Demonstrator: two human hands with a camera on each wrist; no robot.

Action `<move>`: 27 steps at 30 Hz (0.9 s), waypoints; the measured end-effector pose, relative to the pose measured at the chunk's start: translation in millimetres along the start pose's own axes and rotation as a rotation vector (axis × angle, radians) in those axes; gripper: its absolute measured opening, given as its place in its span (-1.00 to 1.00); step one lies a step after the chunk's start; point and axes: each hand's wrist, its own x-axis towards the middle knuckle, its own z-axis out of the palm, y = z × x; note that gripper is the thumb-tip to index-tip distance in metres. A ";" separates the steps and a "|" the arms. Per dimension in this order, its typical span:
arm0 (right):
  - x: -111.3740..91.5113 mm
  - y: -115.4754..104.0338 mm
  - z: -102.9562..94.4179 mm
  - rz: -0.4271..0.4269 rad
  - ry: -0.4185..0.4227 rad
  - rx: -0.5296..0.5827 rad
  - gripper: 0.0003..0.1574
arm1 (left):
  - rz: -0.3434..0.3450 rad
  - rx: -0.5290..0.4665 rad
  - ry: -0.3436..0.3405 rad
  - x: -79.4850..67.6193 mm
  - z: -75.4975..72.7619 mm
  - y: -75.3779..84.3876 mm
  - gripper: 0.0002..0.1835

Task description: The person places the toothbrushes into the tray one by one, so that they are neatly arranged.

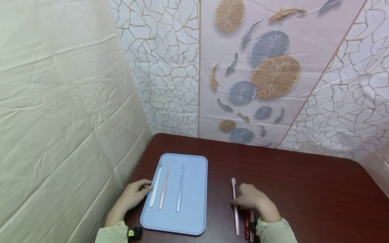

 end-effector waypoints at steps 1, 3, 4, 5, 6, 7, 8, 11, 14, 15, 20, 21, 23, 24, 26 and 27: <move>1.3 -1.1 -0.6 -0.012 -0.005 0.013 -0.55 | 0.000 0.001 0.000 0.1 0.3 -0.2 -0.76; 4.2 -3.2 -1.8 -0.028 -0.012 0.043 -0.55 | 0.000 0.000 0.001 0.6 0.8 -0.3 -0.77; 5.8 -4.4 -2.4 -0.039 -0.011 0.053 -0.55 | -0.001 -0.001 0.000 0.9 1.0 -0.2 -0.77; 7.6 -5.5 -3.0 -0.048 -0.007 0.062 -0.55 | -0.003 -0.002 0.000 1.2 1.2 -0.1 -0.77; 9.5 -6.7 -3.5 -0.054 -0.002 0.073 -0.55 | -0.005 -0.005 -0.002 1.5 1.3 0.1 -0.77; 11.4 -8.0 -3.8 -0.059 0.005 0.084 -0.55 | -0.007 -0.008 -0.003 1.7 1.3 0.4 -0.77; 13.3 -9.4 -4.1 -0.061 0.010 0.094 -0.54 | -0.009 -0.010 -0.003 1.8 1.3 0.6 -0.77; 18.5 -14.1 -4.4 -0.067 0.024 0.122 -0.52 | -0.015 -0.015 -0.006 1.7 1.1 0.9 -0.76; 22.9 -19.6 -4.2 -0.064 0.029 0.141 -0.53 | -0.016 -0.011 -0.007 0.8 0.7 1.0 -0.76; 24.5 -21.2 -3.9 -0.063 0.032 0.142 -0.53 | -0.015 -0.010 -0.007 0.5 0.8 1.0 -0.76; 33.2 -30.2 -3.2 -0.060 0.041 0.134 -0.56 | -0.001 -0.014 0.001 -0.6 1.0 1.3 -0.76; 34.4 -31.9 -3.0 -0.060 0.041 0.134 -0.56 | 0.000 -0.016 0.003 -0.8 1.0 1.4 -0.76; 36.8 -35.2 -2.4 -0.062 0.039 0.135 -0.56 | 0.002 -0.017 0.004 -0.6 0.9 1.1 -0.76; 37.6 -36.7 -1.9 -0.061 0.039 0.138 -0.56 | 0.002 -0.017 0.004 -0.4 0.9 0.9 -0.76; 40.1 -38.6 -0.4 -0.054 0.040 0.142 -0.56 | 0.004 -0.016 0.005 -0.1 0.9 0.4 -0.76; 41.3 -39.7 0.3 -0.050 0.039 0.144 -0.56 | 0.005 -0.014 0.007 0.1 1.0 0.2 -0.76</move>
